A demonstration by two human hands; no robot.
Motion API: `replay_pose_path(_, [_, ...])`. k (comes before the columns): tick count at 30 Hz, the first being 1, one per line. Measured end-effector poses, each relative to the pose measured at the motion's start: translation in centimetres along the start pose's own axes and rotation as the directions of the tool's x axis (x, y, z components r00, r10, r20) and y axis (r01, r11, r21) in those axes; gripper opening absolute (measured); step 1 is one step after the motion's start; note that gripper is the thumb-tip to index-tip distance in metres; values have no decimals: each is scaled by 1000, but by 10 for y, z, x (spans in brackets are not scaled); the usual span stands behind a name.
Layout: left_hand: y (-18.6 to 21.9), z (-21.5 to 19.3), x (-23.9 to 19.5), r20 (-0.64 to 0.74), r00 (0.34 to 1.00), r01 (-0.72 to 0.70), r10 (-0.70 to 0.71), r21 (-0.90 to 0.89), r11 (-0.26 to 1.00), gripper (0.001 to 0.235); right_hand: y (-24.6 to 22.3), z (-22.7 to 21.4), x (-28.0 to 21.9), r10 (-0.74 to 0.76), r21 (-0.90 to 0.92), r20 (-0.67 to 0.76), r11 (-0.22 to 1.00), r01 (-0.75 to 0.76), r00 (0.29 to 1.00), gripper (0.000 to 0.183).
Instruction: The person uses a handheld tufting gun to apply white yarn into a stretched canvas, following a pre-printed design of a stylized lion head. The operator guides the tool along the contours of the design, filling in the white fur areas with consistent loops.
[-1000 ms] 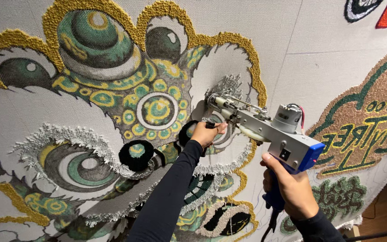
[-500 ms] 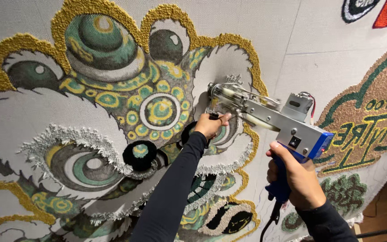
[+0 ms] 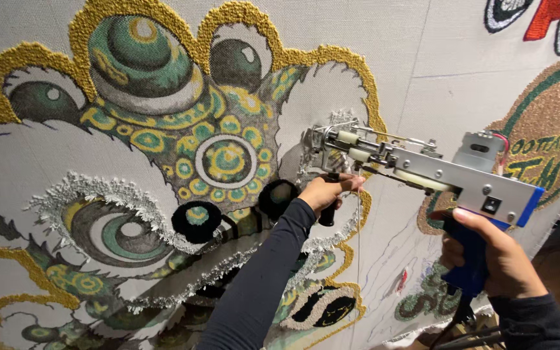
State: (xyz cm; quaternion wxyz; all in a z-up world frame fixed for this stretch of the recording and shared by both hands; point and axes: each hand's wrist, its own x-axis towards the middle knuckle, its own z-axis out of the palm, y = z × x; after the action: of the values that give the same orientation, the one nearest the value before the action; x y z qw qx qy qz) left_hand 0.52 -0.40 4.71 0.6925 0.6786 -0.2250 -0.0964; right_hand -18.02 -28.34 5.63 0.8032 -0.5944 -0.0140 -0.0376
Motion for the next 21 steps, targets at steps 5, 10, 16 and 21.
replay_pose_path(5, [3, 24, 5, -24, 993, -108, 112, 111, 988, 40, 3, -21, -16, -37, 77, 65, 997, 32, 997, 43])
replay_pose_path(10, [-16, 23, 9, -37, 991, -127, 130, 76, 989, 35, 0, -13, -29, -28, 22, 29, 999, 28, 999, 42])
replay_pose_path(16, [-23, 16, -4, -48, 997, -47, 54, 123, 991, 37, 15, -13, -16, 8, -2, 2, 1000, -8, 1000, 39])
replay_pose_path(21, [-27, 13, -9, -48, 997, -52, 60, 154, 987, 38, 15, -2, -17, 18, -60, 16, 998, -17, 1000, 46])
